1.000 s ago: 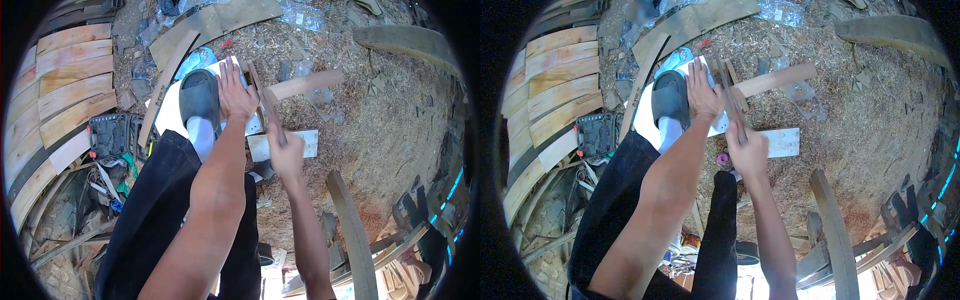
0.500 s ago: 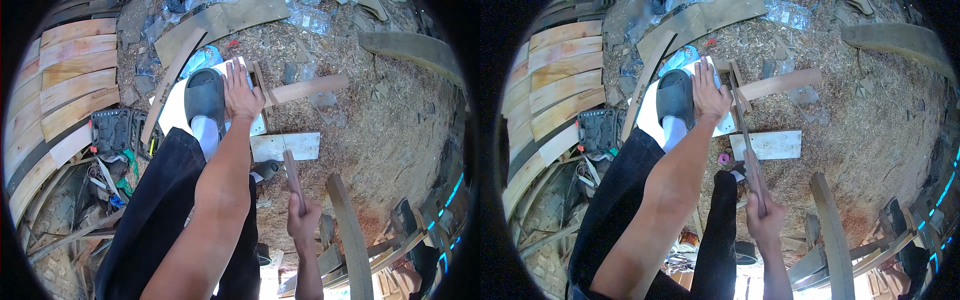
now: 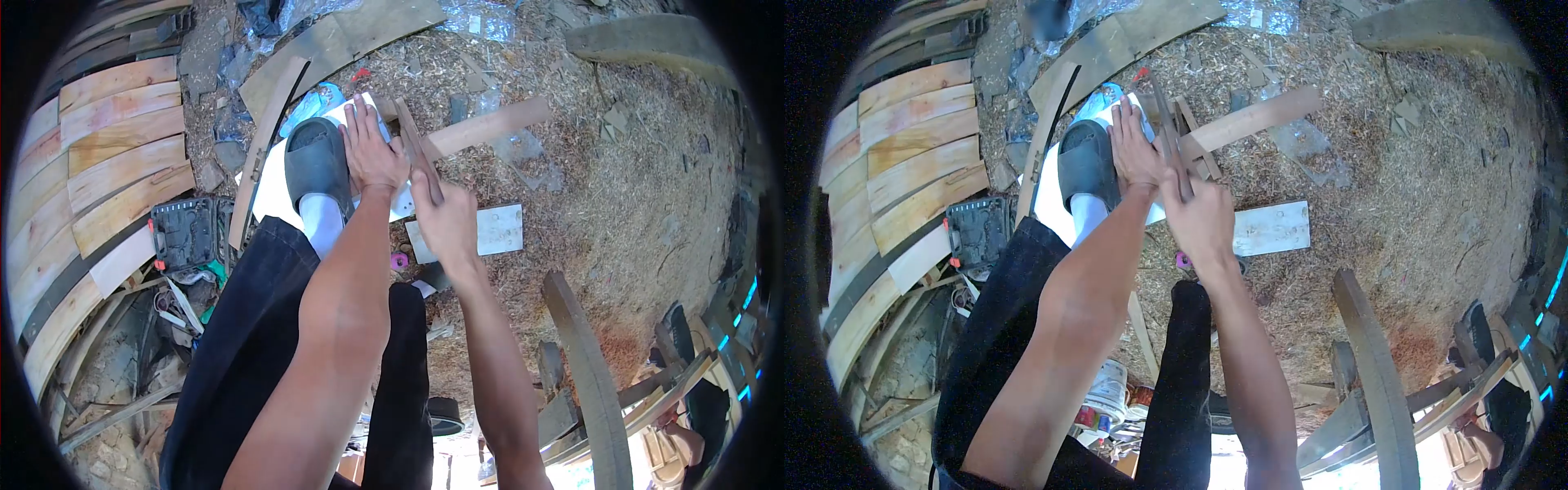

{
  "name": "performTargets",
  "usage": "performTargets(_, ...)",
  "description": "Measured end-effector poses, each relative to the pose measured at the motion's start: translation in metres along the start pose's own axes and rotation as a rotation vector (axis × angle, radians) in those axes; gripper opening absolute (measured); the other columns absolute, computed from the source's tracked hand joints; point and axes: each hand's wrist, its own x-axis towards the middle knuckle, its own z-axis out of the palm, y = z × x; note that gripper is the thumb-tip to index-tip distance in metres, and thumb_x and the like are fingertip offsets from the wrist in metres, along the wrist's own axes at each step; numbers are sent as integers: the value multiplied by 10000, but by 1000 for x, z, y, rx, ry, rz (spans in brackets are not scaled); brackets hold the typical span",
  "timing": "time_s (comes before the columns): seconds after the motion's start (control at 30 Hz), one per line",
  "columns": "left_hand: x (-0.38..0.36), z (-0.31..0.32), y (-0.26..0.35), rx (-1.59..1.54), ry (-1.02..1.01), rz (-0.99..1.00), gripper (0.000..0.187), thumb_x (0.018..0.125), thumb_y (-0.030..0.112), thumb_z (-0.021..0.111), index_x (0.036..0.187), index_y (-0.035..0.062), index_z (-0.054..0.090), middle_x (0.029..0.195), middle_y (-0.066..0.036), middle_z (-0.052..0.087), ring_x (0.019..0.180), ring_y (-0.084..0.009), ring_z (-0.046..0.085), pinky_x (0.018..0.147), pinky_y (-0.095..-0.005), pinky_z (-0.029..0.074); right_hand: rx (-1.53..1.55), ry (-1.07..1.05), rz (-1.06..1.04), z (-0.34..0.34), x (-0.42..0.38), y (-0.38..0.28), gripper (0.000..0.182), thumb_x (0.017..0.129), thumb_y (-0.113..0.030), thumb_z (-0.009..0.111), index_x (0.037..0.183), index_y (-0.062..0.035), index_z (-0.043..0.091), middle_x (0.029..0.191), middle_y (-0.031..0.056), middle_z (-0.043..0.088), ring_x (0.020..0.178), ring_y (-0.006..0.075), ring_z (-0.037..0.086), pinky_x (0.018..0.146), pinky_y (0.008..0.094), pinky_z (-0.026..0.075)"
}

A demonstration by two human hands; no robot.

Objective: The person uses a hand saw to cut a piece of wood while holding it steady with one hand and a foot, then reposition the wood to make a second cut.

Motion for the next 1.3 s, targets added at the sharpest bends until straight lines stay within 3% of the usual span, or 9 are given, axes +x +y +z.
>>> performTargets(0.23, 0, 6, -5, 49, 36, 16, 687, 722, 204, 499, 1346, -69, 413, 1575, -186, 193, 1473, -349, 133, 1185, -517, 121, -10, -98, 147, -69, -137, 9, 270, 892, -261, 645, 892, 1, 710, 523, 166, 562, 451, 257, 618, 487, 352, 464)
performTargets(0.3, 2, 5, -6, 35, 39, 18, 686, 722, 208, 499, 1346, -66, 415, 1578, -189, 182, 1475, -353, 122, 1184, -521, 119, 54, 21, 140, -72, -145, 6, 444, 932, -237, 611, 560, -12, 516, 478, -37, 366, 456, 51, 370, 430, 292, 278)
performTargets(0.33, 3, 4, -6, 32, 39, 14, 686, 722, 208, 499, 1346, -66, 415, 1578, -189, 182, 1475, -353, 122, 1184, -521, 119, 49, 20, 140, -69, -139, 6, 444, 932, -237, 611, 560, -12, 516, 478, -37, 366, 456, 51, 370, 430, 292, 278)
performTargets(0.4, 2, 3, -5, 32, 32, 18, 693, 723, 208, 502, 1355, -59, 407, 1580, -188, 176, 1475, -354, 118, 1184, -523, 118, 17, -5, 126, -57, -107, 11, 306, 889, -286, 630, 870, 9, 710, 532, 164, 566, 504, 265, 638, 500, 348, 460)
performTargets(0.57, 6, 4, -7, 32, 18, 27, 694, 728, 200, 524, 1361, -53, 397, 1580, -186, 177, 1474, -356, 122, 1184, -524, 114, -8, 24, -11, 12, 22, 0, 433, 885, -384, 603, 788, 29, 692, 622, 246, 595, 600, 403, 639, 572, 450, 483)
performTargets(0.73, 2, 2, -6, 14, 4, 10, 683, 731, 190, 526, 1357, -50, 400, 1578, -186, 182, 1471, -363, 125, 1182, -522, 116, 9, -6, 28, -2, 0, -10, 453, 904, -381, 581, 759, 38, 675, 651, 275, 581, 674, 448, 624, 610, 482, 487)
performTargets(0.93, 2, 4, -5, 13, 69, 23, 661, 725, 175, 496, 1335, -68, 419, 1565, -187, 224, 1461, -367, 159, 1177, -533, 134, 17, -89, 206, -77, -141, 4, 302, 899, -251, 598, 1055, -9, 686, 636, 204, 618, 522, 298, 647, 498, 345, 483)
performTargets(1.0, 0, 4, -4, 31, 40, 28, 687, 725, 199, 487, 1353, -66, 402, 1577, -180, 193, 1473, -352, 127, 1186, -519, 110, 55, -7, 113, -76, -147, 12, 405, 935, -234, 598, 611, 10, 586, 478, -13, 432, 468, 40, 416, 425, 295, 316)
performTargets(1.3, 2, 4, -3, 17, 37, 12, 694, 723, 194, 503, 1364, -52, 402, 1574, -171, 204, 1474, -340, 130, 1189, -507, 111, 5, 85, -48, 19, 21, 6, 525, 925, -366, 591, 648, 79, 567, 488, 129, 424, 486, 122, 449, 491, 372, 382)
